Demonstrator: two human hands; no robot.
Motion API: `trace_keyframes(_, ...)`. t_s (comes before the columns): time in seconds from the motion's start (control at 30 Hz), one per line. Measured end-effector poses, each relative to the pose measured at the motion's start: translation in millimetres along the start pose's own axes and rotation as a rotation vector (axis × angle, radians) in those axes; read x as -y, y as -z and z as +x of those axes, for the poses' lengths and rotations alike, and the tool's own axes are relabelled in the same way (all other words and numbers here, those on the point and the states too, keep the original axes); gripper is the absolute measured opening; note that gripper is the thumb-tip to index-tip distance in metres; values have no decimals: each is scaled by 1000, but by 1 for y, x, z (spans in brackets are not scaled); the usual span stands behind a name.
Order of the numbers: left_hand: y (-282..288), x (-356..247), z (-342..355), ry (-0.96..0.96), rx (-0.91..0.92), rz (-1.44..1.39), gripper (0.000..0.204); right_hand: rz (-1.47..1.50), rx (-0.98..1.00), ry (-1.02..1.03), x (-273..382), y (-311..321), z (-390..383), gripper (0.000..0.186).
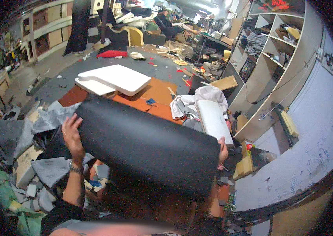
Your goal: The person wraps a rectangular foam seat with black upholstery fabric, smoothing and tucking the material around the edges. They repeatedly flip the seat and use a staple gun to secure the fabric to the underside, working around all sides.
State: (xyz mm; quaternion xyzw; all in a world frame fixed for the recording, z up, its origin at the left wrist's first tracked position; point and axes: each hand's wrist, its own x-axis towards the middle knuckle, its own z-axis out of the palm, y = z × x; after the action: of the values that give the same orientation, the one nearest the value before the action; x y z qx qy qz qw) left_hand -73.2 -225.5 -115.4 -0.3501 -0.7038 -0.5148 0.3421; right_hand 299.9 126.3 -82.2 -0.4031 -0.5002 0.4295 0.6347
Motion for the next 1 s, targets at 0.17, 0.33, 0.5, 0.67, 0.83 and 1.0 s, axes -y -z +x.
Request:
trace_keyframes(0.17,-80,52,68,229,-203,-102,48,402,326,68,48,-22,-23,66)
trace_keyframes(0.33,-136,-110,-23,262,-6,-774,58,-120,909,197,86,45,-45,93)
trace_keyframes(0.5,-101,-304,-97,-55,413,-740,49,282,813,-266,65,128,-84,74)
trace_keyframes(0.67,-113,-373,-119,-328,647,-995,47,298,569,-241,46,141,-119,70)
trace_keyframes(0.83,-87,-390,-175,-156,893,-974,68,322,415,-191,35,139,-147,67)
trace_keyframes(1.0,-88,-383,-158,-32,618,-745,75,413,335,-151,21,125,-160,65)
